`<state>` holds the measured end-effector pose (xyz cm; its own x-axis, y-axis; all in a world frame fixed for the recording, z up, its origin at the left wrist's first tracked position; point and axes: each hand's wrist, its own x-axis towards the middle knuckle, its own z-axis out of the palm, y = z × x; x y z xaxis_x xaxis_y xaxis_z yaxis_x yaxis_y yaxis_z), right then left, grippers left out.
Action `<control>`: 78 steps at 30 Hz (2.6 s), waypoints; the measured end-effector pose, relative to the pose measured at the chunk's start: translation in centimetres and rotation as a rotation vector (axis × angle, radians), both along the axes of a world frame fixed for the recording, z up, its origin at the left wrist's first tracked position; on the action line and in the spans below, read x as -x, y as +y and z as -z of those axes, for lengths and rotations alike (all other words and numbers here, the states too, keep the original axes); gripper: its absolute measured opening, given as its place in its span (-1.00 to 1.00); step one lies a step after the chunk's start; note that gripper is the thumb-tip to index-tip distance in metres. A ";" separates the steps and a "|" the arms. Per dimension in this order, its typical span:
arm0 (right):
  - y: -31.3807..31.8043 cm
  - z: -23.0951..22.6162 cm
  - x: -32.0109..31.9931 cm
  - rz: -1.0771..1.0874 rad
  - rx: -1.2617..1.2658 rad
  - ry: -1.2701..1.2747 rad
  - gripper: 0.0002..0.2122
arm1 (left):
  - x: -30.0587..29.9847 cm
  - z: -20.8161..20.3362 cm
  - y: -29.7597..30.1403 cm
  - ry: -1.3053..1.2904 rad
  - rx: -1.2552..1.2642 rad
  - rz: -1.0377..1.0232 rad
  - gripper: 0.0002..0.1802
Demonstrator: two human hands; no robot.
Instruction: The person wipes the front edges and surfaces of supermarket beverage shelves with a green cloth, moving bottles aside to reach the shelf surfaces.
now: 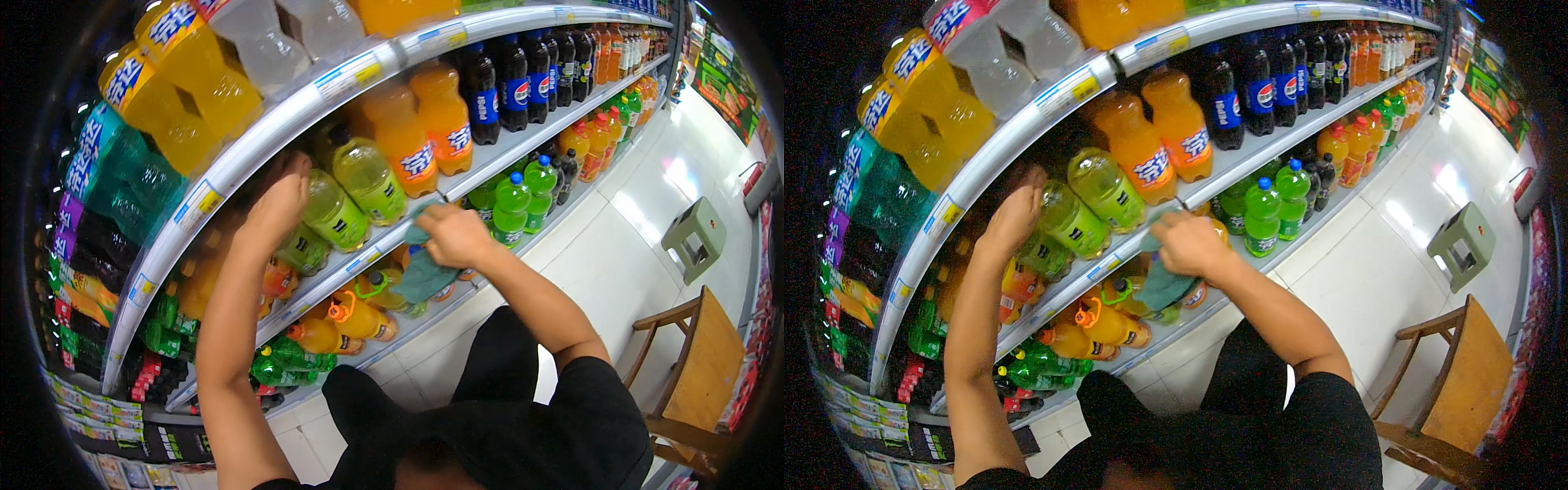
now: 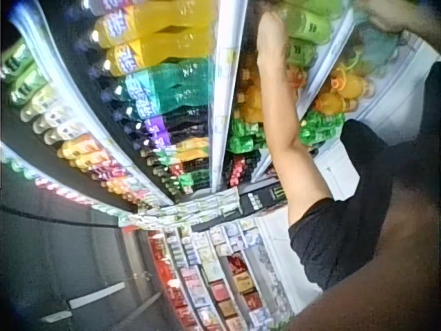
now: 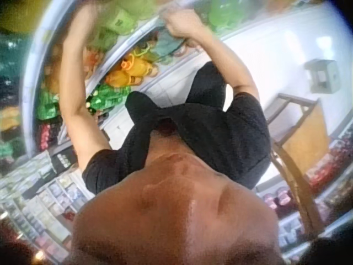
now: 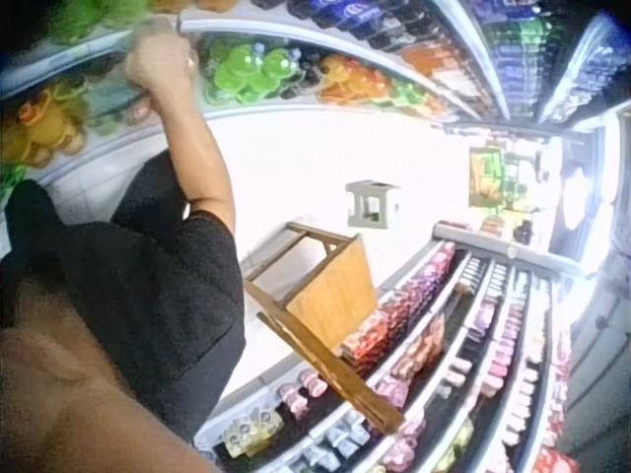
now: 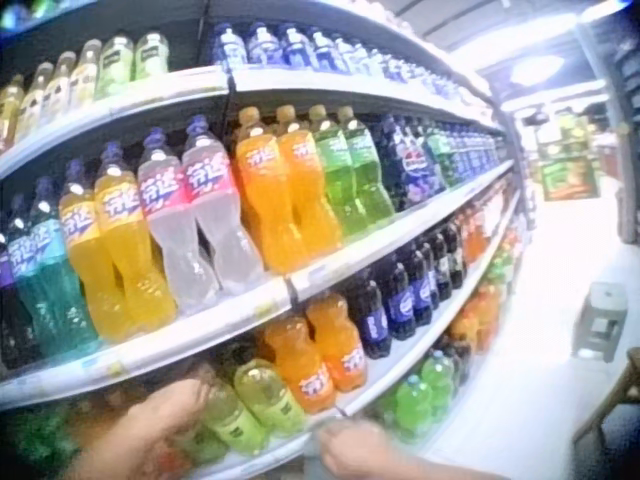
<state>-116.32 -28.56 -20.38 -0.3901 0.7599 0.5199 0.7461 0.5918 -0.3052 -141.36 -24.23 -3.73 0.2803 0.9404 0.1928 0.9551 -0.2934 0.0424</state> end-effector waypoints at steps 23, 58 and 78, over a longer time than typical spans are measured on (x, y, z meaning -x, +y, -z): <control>4.3 -0.7 -8.1 0.133 -0.227 0.305 -0.61 | 0.1 6.3 -10.8 -0.138 -0.405 0.365 -0.61; -1.4 7.5 10.8 0.245 -0.090 0.348 -0.47 | 6.0 27.1 -25.2 -0.769 0.243 0.046 -0.71; -16.8 5.9 51.1 -0.546 0.303 0.314 -0.47 | 31.4 29.9 -38.5 -2.190 -0.029 -0.669 -0.44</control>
<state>-167.40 -45.37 -26.33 -0.6235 0.6276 0.4663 0.2158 0.7114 -0.6688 -172.71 -62.74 -33.66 -0.5479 0.7716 -0.3231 -0.5885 -0.0811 0.8044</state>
